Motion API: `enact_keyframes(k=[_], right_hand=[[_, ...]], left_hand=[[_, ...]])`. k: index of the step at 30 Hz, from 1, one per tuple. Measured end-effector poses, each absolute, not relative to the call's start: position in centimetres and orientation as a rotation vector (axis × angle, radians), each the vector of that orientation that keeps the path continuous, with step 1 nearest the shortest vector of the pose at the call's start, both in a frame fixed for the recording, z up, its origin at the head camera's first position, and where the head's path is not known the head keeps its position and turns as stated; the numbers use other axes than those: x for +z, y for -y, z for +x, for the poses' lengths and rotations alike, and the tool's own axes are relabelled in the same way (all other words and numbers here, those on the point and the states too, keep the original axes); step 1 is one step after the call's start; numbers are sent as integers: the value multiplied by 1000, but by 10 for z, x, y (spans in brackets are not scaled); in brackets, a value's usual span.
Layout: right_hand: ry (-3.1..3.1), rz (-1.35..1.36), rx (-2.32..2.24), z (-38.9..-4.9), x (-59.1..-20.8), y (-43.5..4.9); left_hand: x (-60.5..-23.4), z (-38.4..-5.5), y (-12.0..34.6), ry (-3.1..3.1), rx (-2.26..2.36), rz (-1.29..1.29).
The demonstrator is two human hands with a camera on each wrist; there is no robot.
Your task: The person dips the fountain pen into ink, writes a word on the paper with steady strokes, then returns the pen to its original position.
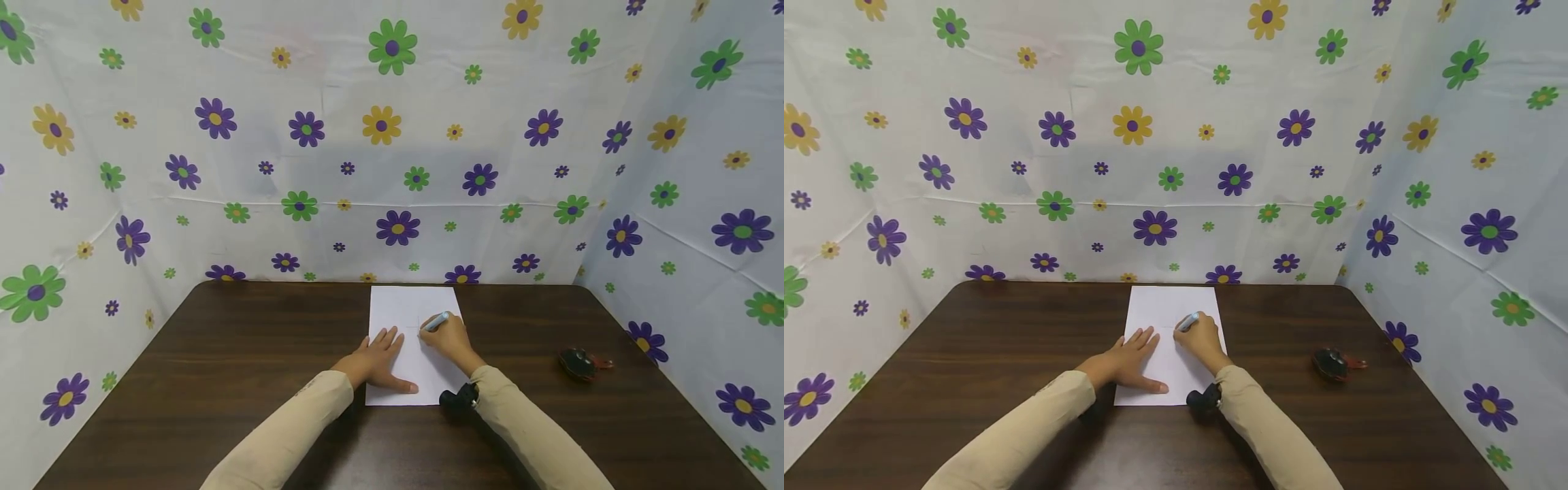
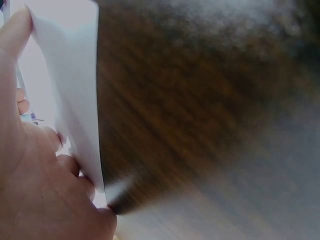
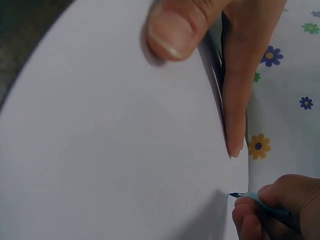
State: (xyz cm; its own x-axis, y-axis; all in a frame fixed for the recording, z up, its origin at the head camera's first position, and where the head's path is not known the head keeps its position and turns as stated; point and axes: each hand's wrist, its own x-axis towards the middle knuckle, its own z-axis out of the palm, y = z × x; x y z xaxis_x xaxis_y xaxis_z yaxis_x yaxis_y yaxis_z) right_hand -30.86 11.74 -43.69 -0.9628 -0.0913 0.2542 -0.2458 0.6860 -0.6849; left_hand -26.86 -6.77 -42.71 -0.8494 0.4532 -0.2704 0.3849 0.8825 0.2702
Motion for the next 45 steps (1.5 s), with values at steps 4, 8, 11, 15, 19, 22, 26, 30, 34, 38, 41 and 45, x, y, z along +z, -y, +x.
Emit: enact_keyframes(k=[4,8,11,15,19,22,26,30,34,38,41,45], right_hand=[[2682,309,1132,-305,-438,-117],[2677,333,1120,-300,-437,-114],[2692,334,1134,-296,-436,-112],[2699,331,1132,-294,-437,-110],[2698,327,1152,-291,-438,-108],[2703,324,1169,-290,-437,-106],[2705,349,1147,-288,-438,-105],[2708,370,1107,-287,-438,-105],[2705,351,1137,-288,-436,-106],[2681,332,1159,-293,-432,-110],[2680,299,1149,-298,-430,-114],[2695,243,1141,-305,-430,-120]], left_hand=[[-428,-269,68,-2724,278,632],[-427,-269,68,-2722,280,638],[-427,-269,68,-2727,285,641],[-426,-268,68,-2730,298,644],[-428,-269,68,-2733,300,643],[-429,-270,68,-2737,292,645],[-429,-269,68,-2734,283,644],[-428,-268,68,-2730,288,640],[-429,-267,68,-2726,302,638],[-429,-266,69,-2725,298,640],[-428,-267,69,-2722,298,637],[-428,-269,69,-2705,302,636]])
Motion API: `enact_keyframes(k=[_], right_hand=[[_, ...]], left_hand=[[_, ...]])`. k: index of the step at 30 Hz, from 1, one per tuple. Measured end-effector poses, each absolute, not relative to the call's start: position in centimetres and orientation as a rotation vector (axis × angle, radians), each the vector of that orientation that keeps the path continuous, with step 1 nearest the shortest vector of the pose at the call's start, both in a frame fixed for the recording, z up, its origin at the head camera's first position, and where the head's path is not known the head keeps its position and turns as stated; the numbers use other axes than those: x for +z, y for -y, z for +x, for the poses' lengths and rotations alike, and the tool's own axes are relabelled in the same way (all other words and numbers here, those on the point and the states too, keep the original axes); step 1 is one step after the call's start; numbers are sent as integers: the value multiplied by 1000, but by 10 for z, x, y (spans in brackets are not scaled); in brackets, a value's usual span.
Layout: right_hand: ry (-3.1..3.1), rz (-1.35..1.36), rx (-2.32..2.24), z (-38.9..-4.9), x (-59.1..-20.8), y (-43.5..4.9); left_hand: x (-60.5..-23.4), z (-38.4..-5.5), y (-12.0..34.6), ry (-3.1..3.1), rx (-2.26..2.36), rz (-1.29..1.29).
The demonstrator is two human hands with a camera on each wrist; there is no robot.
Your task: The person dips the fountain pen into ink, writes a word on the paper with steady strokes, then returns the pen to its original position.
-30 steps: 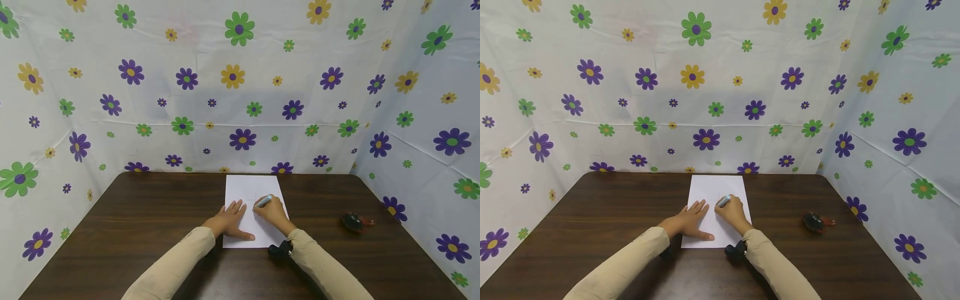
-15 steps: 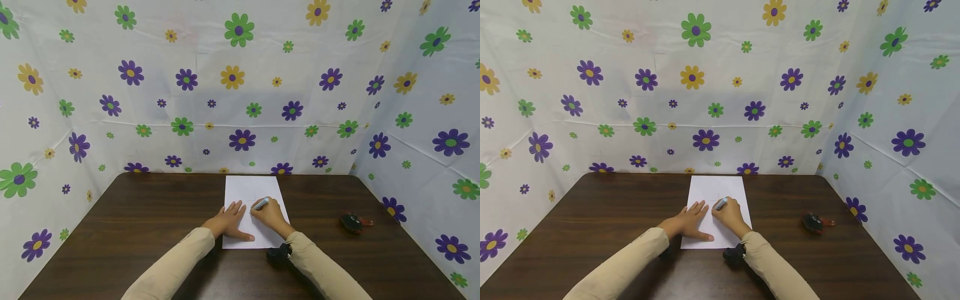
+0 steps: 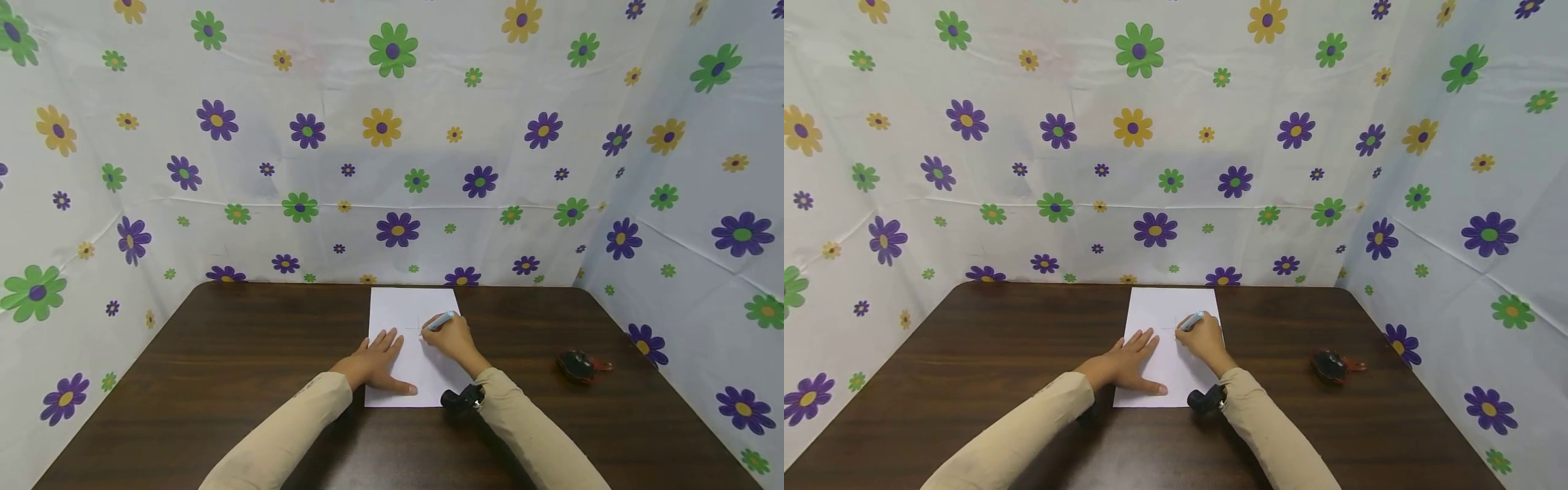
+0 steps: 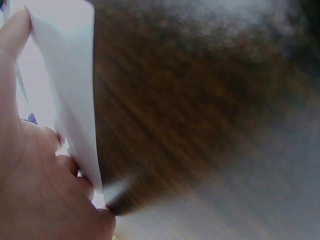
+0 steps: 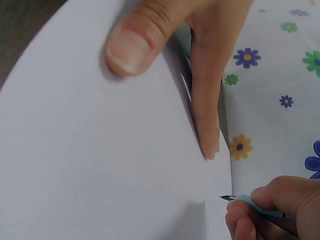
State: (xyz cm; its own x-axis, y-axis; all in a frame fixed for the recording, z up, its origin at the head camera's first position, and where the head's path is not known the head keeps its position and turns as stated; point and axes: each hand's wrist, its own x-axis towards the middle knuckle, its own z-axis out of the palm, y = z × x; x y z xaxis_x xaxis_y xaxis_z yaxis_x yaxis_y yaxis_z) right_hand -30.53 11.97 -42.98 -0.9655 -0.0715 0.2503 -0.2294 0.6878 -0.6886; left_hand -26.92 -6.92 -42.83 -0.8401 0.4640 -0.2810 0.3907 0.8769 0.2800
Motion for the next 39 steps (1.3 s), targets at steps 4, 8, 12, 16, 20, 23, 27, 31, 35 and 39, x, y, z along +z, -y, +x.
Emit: enact_keyframes(k=[4,8,12,16,20,23,27,31,35,39], right_hand=[[2702,225,1147,-309,-430,-125],[2700,214,1146,-312,-433,-129],[2702,198,1151,-315,-436,-130],[2708,186,1156,-316,-438,-130],[2712,187,1142,-317,-440,-129],[2712,185,1130,-317,-440,-128],[2703,205,1124,-317,-438,-127],[2705,219,1097,-316,-434,-126],[2715,201,1091,-315,-432,-125],[2725,175,1104,-313,-430,-125]], left_hand=[[-435,-273,69,-2706,310,638],[-441,-277,68,-2712,329,632],[-441,-278,68,-2707,331,646],[-439,-275,68,-2706,330,657],[-431,-268,66,-2708,321,640],[-428,-267,65,-2714,304,634],[-432,-271,66,-2719,298,637],[-432,-273,68,-2709,307,634],[-434,-274,69,-2706,307,631],[-439,-278,69,-2712,304,623]])
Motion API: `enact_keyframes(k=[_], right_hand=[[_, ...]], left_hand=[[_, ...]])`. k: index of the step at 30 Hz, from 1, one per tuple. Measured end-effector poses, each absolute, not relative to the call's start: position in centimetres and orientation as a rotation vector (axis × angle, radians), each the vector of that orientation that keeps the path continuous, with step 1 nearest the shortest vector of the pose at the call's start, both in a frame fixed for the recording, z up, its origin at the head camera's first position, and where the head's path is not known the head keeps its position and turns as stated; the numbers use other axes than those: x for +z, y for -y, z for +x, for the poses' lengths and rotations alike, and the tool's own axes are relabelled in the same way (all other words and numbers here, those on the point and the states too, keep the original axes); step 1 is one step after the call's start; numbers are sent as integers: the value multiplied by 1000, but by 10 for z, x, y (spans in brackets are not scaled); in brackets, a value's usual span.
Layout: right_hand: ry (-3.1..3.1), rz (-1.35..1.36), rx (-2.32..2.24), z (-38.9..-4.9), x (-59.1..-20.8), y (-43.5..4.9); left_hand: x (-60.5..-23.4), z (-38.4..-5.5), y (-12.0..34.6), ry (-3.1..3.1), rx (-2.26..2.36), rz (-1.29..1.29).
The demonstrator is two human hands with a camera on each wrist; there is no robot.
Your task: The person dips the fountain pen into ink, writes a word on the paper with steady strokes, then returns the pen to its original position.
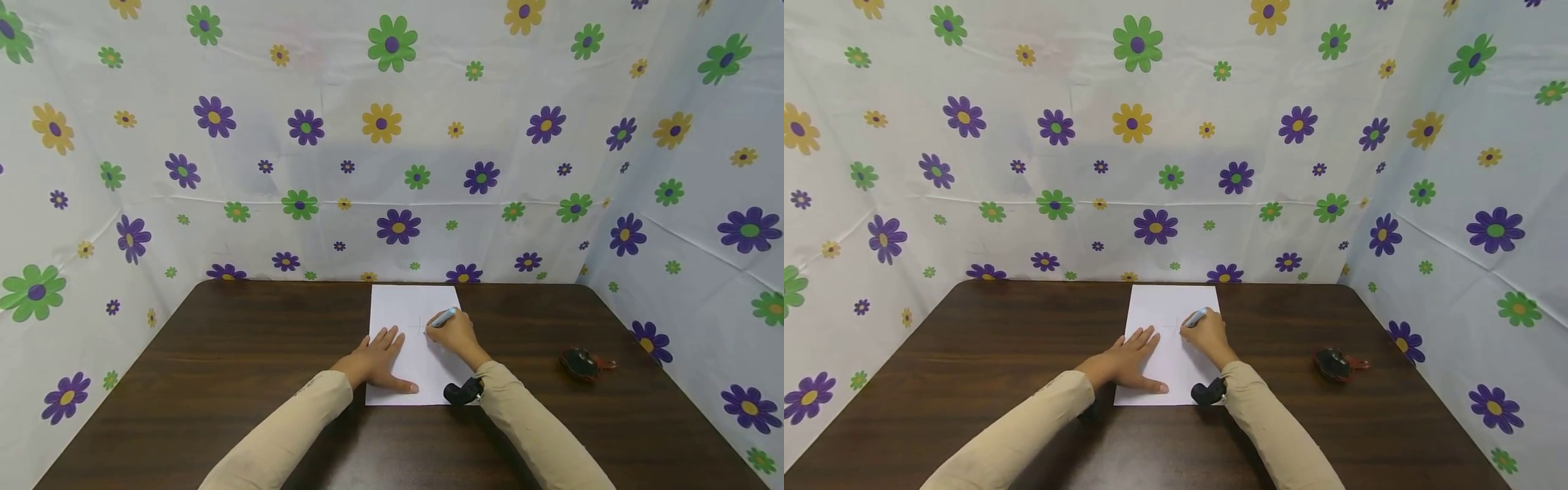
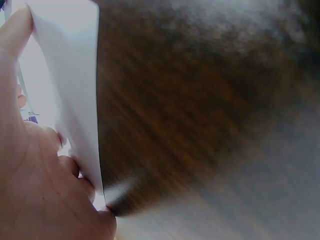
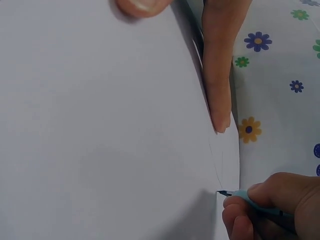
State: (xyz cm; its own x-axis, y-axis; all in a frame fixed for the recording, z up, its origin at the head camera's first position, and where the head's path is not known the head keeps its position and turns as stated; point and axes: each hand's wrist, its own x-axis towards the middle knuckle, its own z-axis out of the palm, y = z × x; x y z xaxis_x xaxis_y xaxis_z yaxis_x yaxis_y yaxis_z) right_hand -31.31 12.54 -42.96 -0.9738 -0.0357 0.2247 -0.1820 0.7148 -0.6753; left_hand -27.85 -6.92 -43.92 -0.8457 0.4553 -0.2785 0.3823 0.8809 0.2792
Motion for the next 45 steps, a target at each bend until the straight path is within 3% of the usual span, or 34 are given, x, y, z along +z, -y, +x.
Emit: enact_keyframes(k=[9,23,45], right_hand=[[2751,179,1081,-308,-429,-132],[2744,199,1095,-296,-430,-146],[2797,220,1048,-288,-423,-151]], left_hand=[[-453,-286,69,-2730,287,614],[-427,-271,67,-2705,284,603],[-452,-286,71,-2715,303,624]])
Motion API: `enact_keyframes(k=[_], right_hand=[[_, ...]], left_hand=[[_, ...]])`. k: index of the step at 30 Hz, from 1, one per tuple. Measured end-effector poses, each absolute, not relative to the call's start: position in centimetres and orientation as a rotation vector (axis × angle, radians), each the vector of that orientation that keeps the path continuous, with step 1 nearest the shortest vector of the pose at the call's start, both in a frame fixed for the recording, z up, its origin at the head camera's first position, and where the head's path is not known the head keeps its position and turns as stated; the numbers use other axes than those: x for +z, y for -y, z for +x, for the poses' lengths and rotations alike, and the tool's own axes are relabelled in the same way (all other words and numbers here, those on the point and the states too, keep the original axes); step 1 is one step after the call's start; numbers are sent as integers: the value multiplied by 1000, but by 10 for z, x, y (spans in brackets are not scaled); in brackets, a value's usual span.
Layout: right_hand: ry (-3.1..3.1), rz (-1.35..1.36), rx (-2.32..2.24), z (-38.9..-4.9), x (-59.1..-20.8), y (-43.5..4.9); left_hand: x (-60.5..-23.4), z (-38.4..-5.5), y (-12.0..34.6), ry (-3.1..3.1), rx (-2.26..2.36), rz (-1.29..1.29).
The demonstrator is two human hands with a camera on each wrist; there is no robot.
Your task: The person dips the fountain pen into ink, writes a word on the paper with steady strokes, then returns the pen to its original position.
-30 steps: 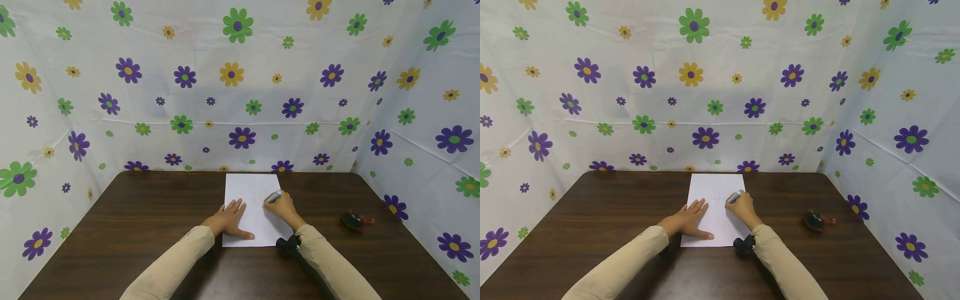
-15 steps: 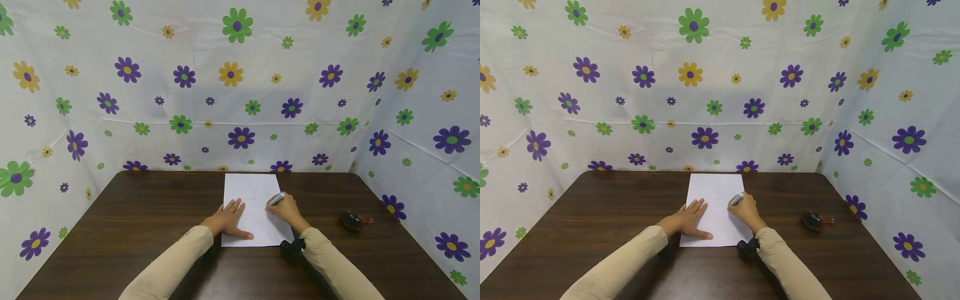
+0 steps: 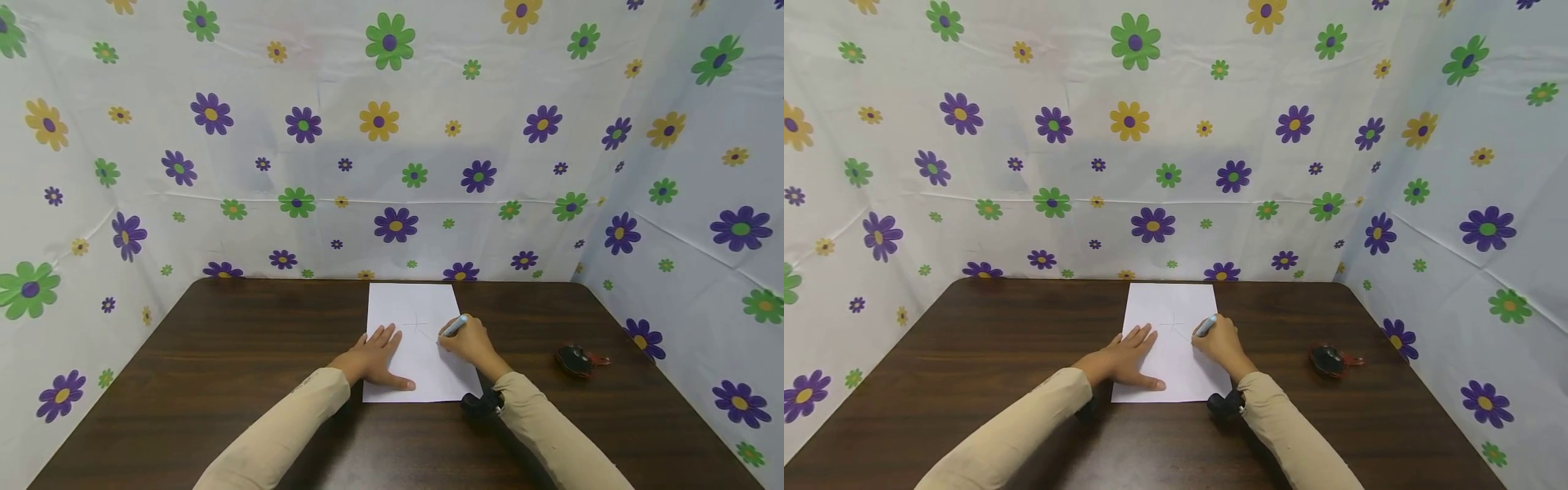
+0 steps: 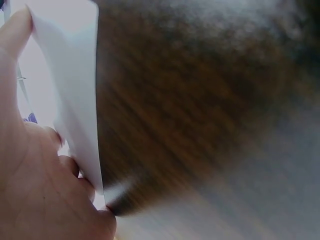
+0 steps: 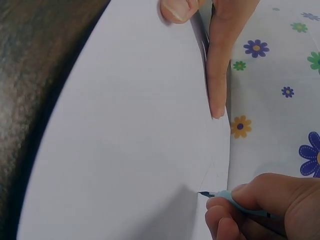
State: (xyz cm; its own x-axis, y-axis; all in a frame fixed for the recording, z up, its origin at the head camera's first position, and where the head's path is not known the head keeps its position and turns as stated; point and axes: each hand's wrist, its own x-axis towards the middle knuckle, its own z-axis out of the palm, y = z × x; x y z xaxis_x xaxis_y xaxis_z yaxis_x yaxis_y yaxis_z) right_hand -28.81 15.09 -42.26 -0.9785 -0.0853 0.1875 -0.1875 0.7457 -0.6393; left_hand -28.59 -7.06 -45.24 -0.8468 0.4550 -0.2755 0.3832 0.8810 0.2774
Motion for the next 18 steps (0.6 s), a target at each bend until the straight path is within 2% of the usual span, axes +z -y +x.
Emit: enact_keyframes(k=[18], right_hand=[[2770,223,1035,-288,-425,-150]], left_hand=[[-452,-287,70,-2714,293,619]])
